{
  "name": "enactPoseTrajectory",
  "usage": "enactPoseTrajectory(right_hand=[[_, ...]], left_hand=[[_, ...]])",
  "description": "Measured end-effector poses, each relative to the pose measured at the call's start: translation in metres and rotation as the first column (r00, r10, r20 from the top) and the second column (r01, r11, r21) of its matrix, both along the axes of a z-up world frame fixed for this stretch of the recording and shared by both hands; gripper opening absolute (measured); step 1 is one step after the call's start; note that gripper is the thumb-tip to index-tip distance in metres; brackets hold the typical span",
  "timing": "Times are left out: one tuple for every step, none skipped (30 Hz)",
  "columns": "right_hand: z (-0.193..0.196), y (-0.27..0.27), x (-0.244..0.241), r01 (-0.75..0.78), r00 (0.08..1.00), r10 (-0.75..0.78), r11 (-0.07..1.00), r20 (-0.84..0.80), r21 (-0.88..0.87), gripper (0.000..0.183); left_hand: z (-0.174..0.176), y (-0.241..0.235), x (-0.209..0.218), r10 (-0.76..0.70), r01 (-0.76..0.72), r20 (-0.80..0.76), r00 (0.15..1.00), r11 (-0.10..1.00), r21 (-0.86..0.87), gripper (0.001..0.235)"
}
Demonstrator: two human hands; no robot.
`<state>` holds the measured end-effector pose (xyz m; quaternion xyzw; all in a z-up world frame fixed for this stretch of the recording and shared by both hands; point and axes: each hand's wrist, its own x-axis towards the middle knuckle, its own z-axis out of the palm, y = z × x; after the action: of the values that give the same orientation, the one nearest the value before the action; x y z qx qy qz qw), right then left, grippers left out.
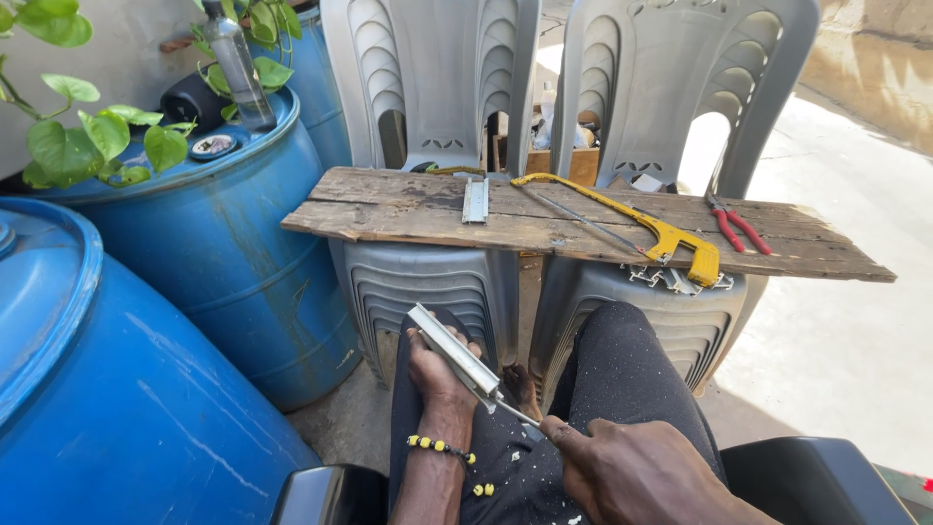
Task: The person uses a screwdriver to manipulate a small metal frame piece held in their left hand. They work on the piece resting on their lap, occasionally placing it on a wooden board supported by two plastic chairs before picking it up again to continue the task.
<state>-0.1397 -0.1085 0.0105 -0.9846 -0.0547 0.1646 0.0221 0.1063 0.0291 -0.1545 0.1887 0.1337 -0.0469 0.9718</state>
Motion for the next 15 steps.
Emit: enactPoseTrajectory(right_hand=[[-0.001,-0.004,-0.001,0.007,1.0,-0.007,1.0,0.005,0.0,0.06],[-0.002,-0.007,-0.003,-0.008,0.999,0.007,1.0,0.052,0.012,0.051],[-0.003,-0.009,-0.006,-0.023,0.995,0.02,0.999,0.099,0.024,0.041],[-0.006,-0.013,-0.006,-0.03,0.994,0.027,0.999,0.105,0.024,0.041],[-0.008,-0.017,-0.005,-0.027,0.993,0.027,1.0,0.112,-0.008,0.039],[-0.012,-0.022,-0.009,-0.019,0.993,0.023,0.999,0.112,-0.039,0.037],[-0.013,-0.016,-0.004,-0.022,0.994,0.026,0.999,0.109,-0.036,0.037],[-0.013,-0.011,-0.001,-0.005,0.993,0.007,1.0,0.118,-0.02,0.04],[-0.013,-0.006,0.002,0.013,0.992,-0.012,1.0,0.126,-0.004,0.044],[-0.012,-0.004,0.009,0.019,0.991,-0.017,1.0,0.131,-0.008,0.044],[-0.011,-0.001,0.016,0.005,0.985,-0.007,1.0,0.175,0.012,0.048],[-0.011,0.004,0.021,-0.013,0.977,0.005,0.999,0.211,0.035,0.052],[-0.007,0.0,0.008,-0.011,0.978,0.003,0.999,0.208,0.036,0.052],[-0.001,-0.007,0.003,-0.035,0.983,0.026,0.998,0.179,0.046,0.041],[0.004,-0.014,-0.002,-0.059,0.987,0.05,0.997,0.151,0.057,0.032]], left_hand=[[0.005,-0.004,0.0,-0.007,0.007,0.005,1.0,1.0,0.0,0.048],[0.008,-0.005,-0.003,0.008,-0.007,-0.019,1.0,1.0,0.022,0.05],[0.01,-0.005,-0.007,0.022,-0.02,-0.043,0.999,0.999,0.045,0.052],[0.01,-0.005,-0.005,0.029,-0.027,-0.038,0.999,0.999,0.046,0.052],[0.009,-0.004,-0.004,0.014,-0.014,-0.019,1.0,1.0,0.027,0.05],[0.005,-0.005,-0.007,-0.005,0.005,-0.009,1.0,1.0,0.011,0.048],[0.014,-0.006,-0.013,-0.002,0.002,-0.012,1.0,1.0,0.013,0.048],[0.022,-0.01,-0.022,-0.023,0.026,-0.08,0.997,0.999,0.041,0.059],[0.03,-0.013,-0.03,-0.042,0.052,-0.147,0.988,0.996,0.066,0.074],[0.033,-0.02,-0.033,-0.048,0.058,-0.142,0.989,0.996,0.062,0.074],[0.036,-0.026,-0.036,-0.025,0.063,-0.211,0.977,0.983,0.174,0.071],[0.037,-0.028,-0.043,0.012,0.073,-0.283,0.959,0.955,0.287,0.068],[0.025,-0.02,-0.041,0.011,0.075,-0.286,0.958,0.955,0.288,0.068],[0.018,-0.016,-0.028,-0.004,0.039,-0.195,0.981,0.984,0.174,0.07],[0.012,-0.011,-0.014,-0.009,0.015,-0.102,0.995,0.998,0.054,0.072]])
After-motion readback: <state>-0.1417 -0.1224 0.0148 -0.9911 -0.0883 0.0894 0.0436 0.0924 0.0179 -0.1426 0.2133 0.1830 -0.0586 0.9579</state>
